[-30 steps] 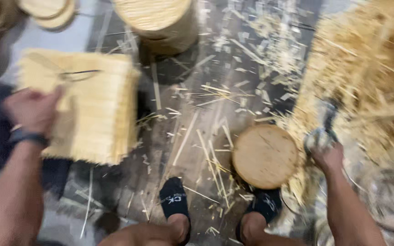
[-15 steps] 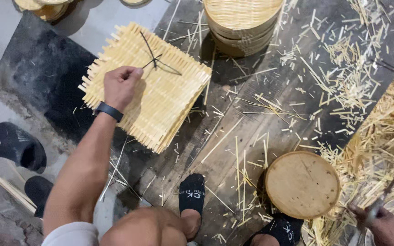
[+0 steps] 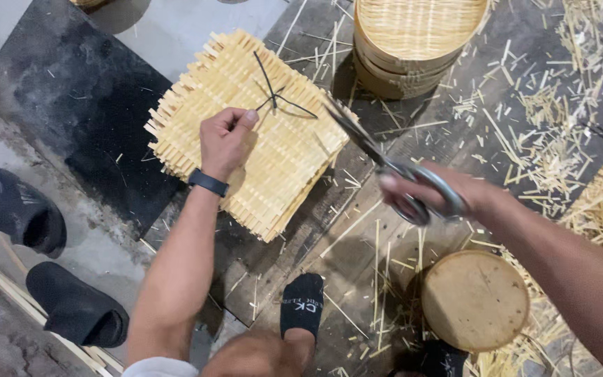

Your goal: The person sits on the floor assembling bamboo steamer lids. They place a woven bamboo mat over a round wooden base, press a bamboo rim ring around the mat's edge, trim excess bamboo strips with scissors, and stack finished lids with others on the floor.

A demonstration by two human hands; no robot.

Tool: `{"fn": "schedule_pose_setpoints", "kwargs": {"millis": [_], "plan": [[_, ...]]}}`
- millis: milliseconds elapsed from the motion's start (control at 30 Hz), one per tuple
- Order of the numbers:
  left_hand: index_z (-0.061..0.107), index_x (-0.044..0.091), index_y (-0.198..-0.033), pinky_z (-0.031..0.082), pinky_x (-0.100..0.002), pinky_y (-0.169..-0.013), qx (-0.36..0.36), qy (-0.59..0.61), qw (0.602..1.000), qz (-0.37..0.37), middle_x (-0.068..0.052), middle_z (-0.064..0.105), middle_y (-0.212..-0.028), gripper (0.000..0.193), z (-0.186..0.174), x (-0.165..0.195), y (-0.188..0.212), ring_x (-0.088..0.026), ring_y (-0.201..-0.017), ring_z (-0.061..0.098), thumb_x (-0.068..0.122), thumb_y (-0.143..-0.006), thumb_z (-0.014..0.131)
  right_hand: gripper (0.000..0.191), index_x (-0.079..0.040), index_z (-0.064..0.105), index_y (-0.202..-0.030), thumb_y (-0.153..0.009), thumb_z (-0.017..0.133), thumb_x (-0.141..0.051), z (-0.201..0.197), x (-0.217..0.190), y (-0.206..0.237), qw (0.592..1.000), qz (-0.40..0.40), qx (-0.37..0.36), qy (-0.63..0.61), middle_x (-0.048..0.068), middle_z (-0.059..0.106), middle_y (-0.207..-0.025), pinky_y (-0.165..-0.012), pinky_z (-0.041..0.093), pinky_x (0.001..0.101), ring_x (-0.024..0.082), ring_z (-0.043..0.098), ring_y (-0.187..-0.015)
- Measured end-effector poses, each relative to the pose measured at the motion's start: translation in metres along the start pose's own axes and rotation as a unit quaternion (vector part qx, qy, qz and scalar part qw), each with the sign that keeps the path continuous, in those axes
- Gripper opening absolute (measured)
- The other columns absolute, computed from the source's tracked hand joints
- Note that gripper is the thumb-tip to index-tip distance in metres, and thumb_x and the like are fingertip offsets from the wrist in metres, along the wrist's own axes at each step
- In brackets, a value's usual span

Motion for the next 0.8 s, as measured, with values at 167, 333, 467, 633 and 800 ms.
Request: {"fn": "schedule_pose_setpoints", "kwargs": {"millis": [167, 333, 467, 633, 800], "plan": [[0.076, 0.000, -0.093, 0.045, -0.022, -0.060, 0.012, 0.028, 1.000, 0.001, 0.006, 0.067, -0.075, 0.022, 0.002, 0.004, 0.004, -0.002, -0.067, 0.054, 0.022, -0.095, 0.076, 0.065, -0.003, 0.073, -0.083, -0.091, 0.055, -0.065, 0.004, -0.056, -0.070, 0.998, -0.012, -0.050, -0.047, 0.006, 0.063, -0.059, -0.049, 0.051, 0.0340, 0.017, 0.063, -0.054], [0.076, 0.001, -0.094, 0.044, -0.021, -0.059, 0.022, 0.016, 1.000, -0.012, 0.004, 0.067, -0.075, 0.021, 0.006, 0.005, 0.008, -0.002, -0.067, 0.053, 0.022, -0.097, 0.077, 0.062, -0.003, 0.069, -0.075, -0.091, 0.060, -0.062, 0.011, -0.054, -0.077, 0.997, -0.056, 0.012, 0.052, 0.006, 0.063, -0.052, -0.047, 0.049, 0.0322, 0.016, 0.062, -0.047], [0.075, 0.006, -0.095, 0.041, -0.021, -0.054, 0.074, 0.122, 0.989, -0.042, 0.006, 0.069, -0.080, 0.017, -0.015, 0.008, 0.006, -0.002, -0.065, 0.053, 0.022, -0.094, 0.075, 0.053, -0.004, 0.061, -0.075, -0.088, 0.064, -0.055, 0.007, -0.033, -0.045, 0.999, 0.003, 0.037, 0.005, 0.004, 0.060, -0.053, -0.041, 0.052, 0.0347, 0.018, 0.061, -0.042], [0.071, 0.003, -0.106, 0.049, -0.026, -0.061, 0.157, 0.366, 0.917, -0.015, -0.003, 0.064, -0.085, 0.016, -0.142, 0.009, 0.061, -0.012, -0.069, 0.059, 0.017, -0.100, 0.070, 0.046, -0.007, 0.065, -0.090, -0.094, 0.067, -0.052, -0.016, 0.054, 0.089, 0.960, 0.187, 0.190, 0.083, 0.011, 0.059, -0.057, -0.045, 0.047, 0.0386, 0.021, 0.058, -0.051], [0.066, 0.007, -0.115, 0.043, -0.023, -0.059, 0.366, -0.101, 0.897, -0.227, 0.001, 0.066, -0.093, 0.021, -0.291, -0.053, 0.192, -0.008, -0.072, 0.055, 0.016, -0.100, 0.076, 0.034, -0.008, 0.061, -0.088, -0.095, 0.068, -0.041, 0.045, 0.225, 0.254, 0.889, 0.314, 0.333, -0.020, 0.010, 0.051, -0.052, -0.042, 0.039, 0.0406, 0.022, 0.049, -0.045]]}}
Point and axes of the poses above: each hand's wrist, its own y-axis away from the middle knuckle, its own z-axis out of the palm, x = y × z, the point moved 2 cm from there along -y, towards the middle knuckle
